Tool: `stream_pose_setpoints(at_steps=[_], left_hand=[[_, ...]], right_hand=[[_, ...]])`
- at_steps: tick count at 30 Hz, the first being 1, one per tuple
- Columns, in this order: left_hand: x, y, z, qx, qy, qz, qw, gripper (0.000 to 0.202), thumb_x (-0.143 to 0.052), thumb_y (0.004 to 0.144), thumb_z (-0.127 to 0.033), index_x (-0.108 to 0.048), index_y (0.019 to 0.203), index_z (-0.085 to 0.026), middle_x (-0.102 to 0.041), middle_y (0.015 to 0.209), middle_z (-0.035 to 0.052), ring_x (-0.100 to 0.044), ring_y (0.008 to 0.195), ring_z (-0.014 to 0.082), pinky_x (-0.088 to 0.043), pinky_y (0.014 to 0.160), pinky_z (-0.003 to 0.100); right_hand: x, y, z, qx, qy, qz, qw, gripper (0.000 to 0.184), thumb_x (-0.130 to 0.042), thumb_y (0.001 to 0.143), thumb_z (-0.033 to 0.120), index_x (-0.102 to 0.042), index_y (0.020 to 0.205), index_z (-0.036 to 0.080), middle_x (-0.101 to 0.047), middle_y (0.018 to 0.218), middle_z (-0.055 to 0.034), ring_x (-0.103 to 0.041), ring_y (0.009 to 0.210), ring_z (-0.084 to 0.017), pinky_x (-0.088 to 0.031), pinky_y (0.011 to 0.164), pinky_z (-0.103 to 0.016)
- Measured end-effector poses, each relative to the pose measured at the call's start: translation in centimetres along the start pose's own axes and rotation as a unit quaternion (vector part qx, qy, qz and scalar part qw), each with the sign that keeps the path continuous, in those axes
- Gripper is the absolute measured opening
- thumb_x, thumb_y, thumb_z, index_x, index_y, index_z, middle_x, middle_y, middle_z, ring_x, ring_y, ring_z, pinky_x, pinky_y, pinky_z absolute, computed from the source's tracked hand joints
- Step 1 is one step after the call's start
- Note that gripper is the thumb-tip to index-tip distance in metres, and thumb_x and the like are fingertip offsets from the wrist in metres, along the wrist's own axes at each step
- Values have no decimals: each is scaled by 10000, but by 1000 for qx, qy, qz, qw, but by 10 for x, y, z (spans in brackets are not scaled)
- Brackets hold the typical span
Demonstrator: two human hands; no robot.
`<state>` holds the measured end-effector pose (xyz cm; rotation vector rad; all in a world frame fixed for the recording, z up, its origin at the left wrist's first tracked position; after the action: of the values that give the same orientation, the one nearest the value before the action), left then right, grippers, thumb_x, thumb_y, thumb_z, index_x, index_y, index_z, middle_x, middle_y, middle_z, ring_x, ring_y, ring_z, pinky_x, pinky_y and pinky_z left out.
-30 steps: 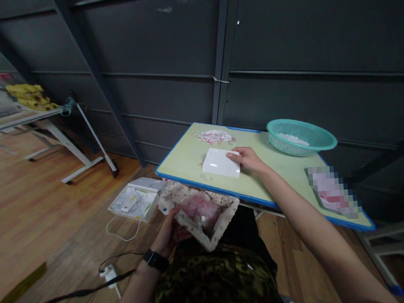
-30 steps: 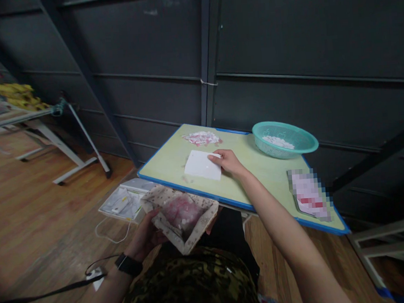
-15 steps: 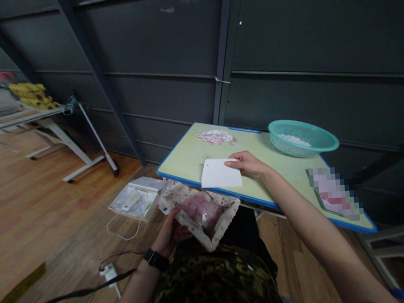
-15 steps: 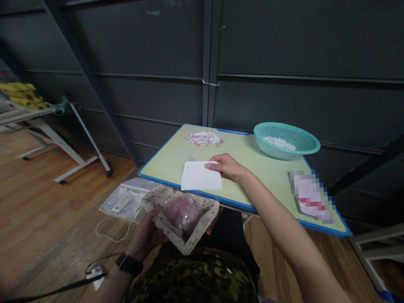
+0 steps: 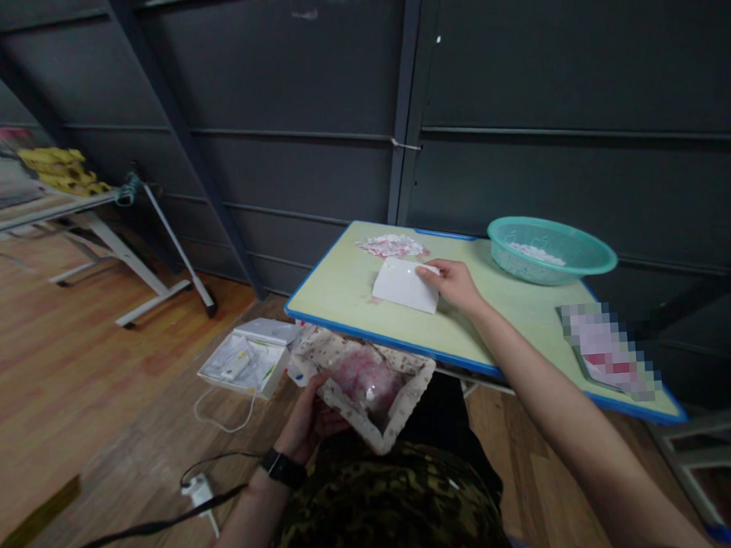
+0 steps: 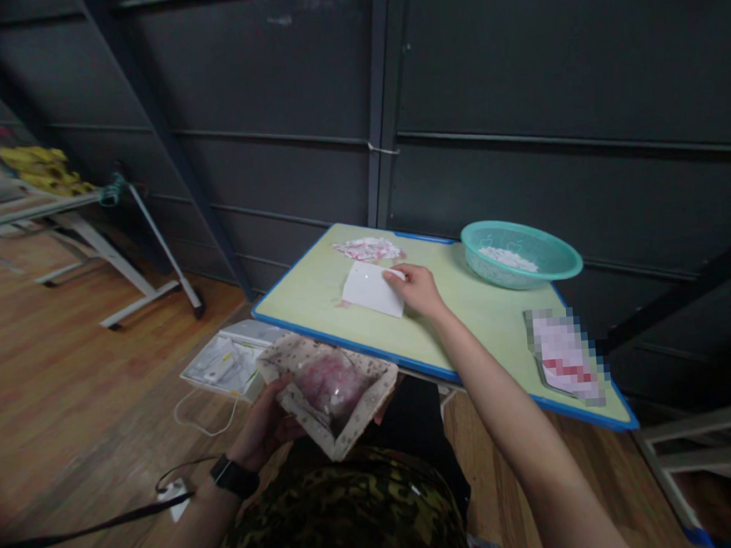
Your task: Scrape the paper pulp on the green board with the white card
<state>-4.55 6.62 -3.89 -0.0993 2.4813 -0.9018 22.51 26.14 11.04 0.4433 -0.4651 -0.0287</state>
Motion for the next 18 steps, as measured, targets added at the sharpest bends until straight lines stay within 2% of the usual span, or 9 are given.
stream_pose_setpoints(at_steps=[4, 9, 14, 16, 18], left_hand=[[2, 1, 0, -3, 6, -9, 1000, 272, -588, 817, -449, -615, 803, -179, -722, 662, 58, -709, 609, 229, -589, 600, 345], [-1, -3, -2, -2, 16, -13, 1000, 290, -551, 838, -446, -625, 785, -171, -729, 688, 80, -701, 600, 227, -588, 608, 357], [0, -2, -2, -4, 5, -16, 1000, 254, -593, 815, -431, -624, 773, -183, -698, 633, 45, -681, 556, 209, -583, 580, 340], [0, -2, -2, -4, 1, -20, 1000, 251, -597, 813, -430, -621, 766, -185, -699, 638, 42, -681, 556, 206, -581, 569, 333], [0, -3, -2, -5, 0, -23, 1000, 247, -596, 815, -425, -616, 753, -186, -699, 637, 38, -680, 552, 203, -580, 566, 331]], right_hand=[[11, 0, -3, -33, 6, -27, 999, 453, -624, 693, 565, -713, 802, 134, -684, 733, -66, -545, 641, -185, -383, 568, -288], [15, 0, -7, -61, 13, 5, 998, 414, -630, 677, 534, -698, 766, 136, -659, 695, -57, -529, 628, -179, -362, 549, -277], [29, 1, -10, -78, 8, -44, 996, 369, -642, 649, 496, -686, 727, 138, -652, 691, -61, -528, 623, -180, -354, 544, -279], [28, 0, -8, -78, 25, -48, 996, 390, -641, 646, 511, -687, 745, 137, -652, 696, -59, -523, 616, -174, -355, 542, -276], [22, -1, -6, -78, 37, -26, 996, 422, -635, 651, 535, -691, 773, 135, -649, 695, -55, -514, 606, -167, -352, 536, -272]])
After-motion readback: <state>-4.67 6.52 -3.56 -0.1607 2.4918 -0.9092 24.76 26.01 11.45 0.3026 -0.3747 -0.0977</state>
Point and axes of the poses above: each hand's wrist, its own y-axis towards the middle knuckle, its own x-axis out of the back of the hand, z = x × y, the point moved 7 cm from there along y, towards the middle knuckle
